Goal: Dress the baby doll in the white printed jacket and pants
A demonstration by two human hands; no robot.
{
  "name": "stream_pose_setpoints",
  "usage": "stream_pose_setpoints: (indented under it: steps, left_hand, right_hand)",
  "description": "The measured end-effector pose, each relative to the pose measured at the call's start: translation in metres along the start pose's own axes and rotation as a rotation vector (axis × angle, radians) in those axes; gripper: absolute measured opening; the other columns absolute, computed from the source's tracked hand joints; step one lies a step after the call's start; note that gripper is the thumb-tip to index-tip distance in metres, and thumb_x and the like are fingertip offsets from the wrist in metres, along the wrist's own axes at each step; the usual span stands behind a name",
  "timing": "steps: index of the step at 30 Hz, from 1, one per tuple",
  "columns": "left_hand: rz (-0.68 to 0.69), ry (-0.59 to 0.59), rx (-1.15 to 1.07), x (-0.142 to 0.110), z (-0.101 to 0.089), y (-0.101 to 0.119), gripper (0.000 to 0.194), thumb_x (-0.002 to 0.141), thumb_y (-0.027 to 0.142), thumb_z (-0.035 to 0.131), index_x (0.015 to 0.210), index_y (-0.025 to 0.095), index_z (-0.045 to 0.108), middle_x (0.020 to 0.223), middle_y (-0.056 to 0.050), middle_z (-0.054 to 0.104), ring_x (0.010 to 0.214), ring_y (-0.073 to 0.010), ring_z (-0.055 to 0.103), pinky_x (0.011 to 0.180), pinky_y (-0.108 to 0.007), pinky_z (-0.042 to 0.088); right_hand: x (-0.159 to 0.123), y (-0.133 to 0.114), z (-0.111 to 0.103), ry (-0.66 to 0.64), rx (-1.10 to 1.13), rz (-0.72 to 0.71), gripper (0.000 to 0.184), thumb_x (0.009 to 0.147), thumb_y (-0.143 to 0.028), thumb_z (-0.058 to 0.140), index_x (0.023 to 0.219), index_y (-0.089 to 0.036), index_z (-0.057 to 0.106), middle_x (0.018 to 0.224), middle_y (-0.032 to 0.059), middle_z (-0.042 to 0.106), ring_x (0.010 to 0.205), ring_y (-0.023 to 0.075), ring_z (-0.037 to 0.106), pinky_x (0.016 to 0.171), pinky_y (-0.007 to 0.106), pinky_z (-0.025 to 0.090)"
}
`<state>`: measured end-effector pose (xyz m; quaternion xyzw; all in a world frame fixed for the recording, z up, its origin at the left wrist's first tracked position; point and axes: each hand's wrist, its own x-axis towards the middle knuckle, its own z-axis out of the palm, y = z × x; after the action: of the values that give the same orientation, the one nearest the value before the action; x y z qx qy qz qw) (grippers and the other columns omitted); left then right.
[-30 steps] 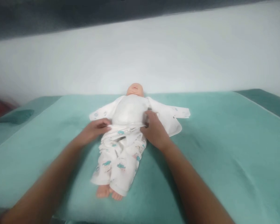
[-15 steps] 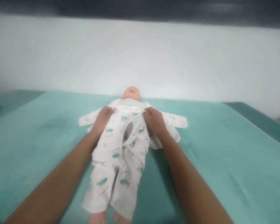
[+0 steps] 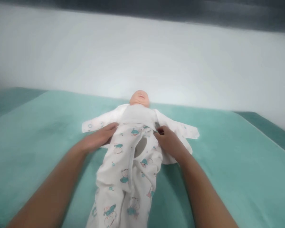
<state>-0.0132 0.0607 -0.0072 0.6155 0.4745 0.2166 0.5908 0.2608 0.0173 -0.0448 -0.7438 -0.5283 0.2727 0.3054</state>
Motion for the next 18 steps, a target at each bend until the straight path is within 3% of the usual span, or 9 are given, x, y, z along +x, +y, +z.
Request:
stream_pose_setpoints:
  steps: [7,11,14,18]
  left_hand:
    - [0.002,0.044,-0.449,0.009,0.013,-0.014,0.028,0.074,0.041,0.070,0.084,0.018,0.056,0.076,0.001,0.056,0.066,-0.0105,0.052,0.056,-0.020,0.043]
    - [-0.007,0.103,-0.572,0.011,0.020,-0.015,0.025,0.073,0.036,0.071,0.081,0.017,0.058,0.074,0.000,0.058,0.063,-0.0104,0.054,0.054,-0.021,0.045]
    - [-0.022,0.168,-0.622,0.011,0.025,-0.013,0.021,0.072,0.031,0.071,0.076,0.017,0.057,0.069,0.002,0.056,0.057,-0.0089,0.051,0.050,-0.020,0.042]
    - [-0.029,0.205,-0.675,0.013,0.030,-0.012,0.021,0.068,0.028,0.073,0.074,0.017,0.057,0.065,0.002,0.057,0.056,-0.0104,0.052,0.049,-0.022,0.040]
  right_hand:
    - [-0.013,-0.006,0.006,-0.270,0.564,-0.059,0.030,0.078,-0.043,0.062,0.096,-0.021,0.072,0.092,0.0072,0.075,0.087,0.0273,0.066,0.071,0.036,0.053]
    - [-0.015,-0.008,0.005,-0.233,0.642,-0.129,0.025,0.078,-0.039,0.064,0.094,-0.022,0.073,0.099,0.0080,0.074,0.095,0.0281,0.065,0.077,0.037,0.054]
    - [-0.015,-0.006,0.007,-0.179,0.700,-0.077,0.030,0.075,-0.037,0.066,0.101,-0.023,0.071,0.095,0.0073,0.075,0.090,0.0280,0.067,0.074,0.039,0.054]
    - [-0.015,-0.008,0.010,-0.262,0.825,-0.104,0.042,0.069,-0.030,0.073,0.111,-0.025,0.068,0.104,0.0050,0.074,0.089,0.0272,0.068,0.073,0.039,0.055]
